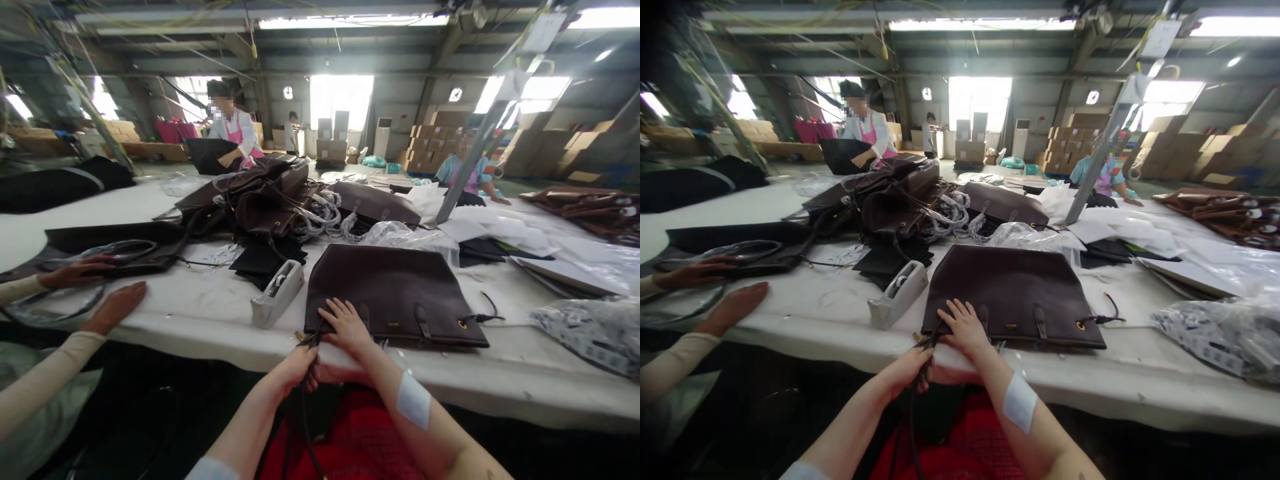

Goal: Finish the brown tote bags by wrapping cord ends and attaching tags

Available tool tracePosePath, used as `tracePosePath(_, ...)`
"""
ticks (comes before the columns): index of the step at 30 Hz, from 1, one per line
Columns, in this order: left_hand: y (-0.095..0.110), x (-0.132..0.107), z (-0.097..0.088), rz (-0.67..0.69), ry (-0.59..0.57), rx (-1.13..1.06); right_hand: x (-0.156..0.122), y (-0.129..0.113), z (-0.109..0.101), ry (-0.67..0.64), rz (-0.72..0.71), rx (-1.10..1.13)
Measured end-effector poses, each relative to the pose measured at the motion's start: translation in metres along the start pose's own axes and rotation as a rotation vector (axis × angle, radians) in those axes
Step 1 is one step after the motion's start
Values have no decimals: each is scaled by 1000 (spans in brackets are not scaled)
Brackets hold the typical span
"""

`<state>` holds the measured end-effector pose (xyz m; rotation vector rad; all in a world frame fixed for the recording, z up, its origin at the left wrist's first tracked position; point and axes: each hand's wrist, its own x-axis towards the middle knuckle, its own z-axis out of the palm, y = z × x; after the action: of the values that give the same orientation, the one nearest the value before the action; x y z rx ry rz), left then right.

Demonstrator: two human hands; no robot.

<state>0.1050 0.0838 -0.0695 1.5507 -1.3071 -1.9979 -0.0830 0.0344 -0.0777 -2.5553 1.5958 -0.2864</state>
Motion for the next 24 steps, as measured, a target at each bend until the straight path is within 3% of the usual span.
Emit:
tracePosePath(5,-23,-17,-5,-26,-17,-45,5,2,3,-1,32,-15)
tracePosePath(13,-70,-65,-23,-71,-88,-144,8,7,11,-19,41,-39)
tracePosePath(24,-101,-107,-20,-79,-153,-321,7,4,11,-34,41,-53)
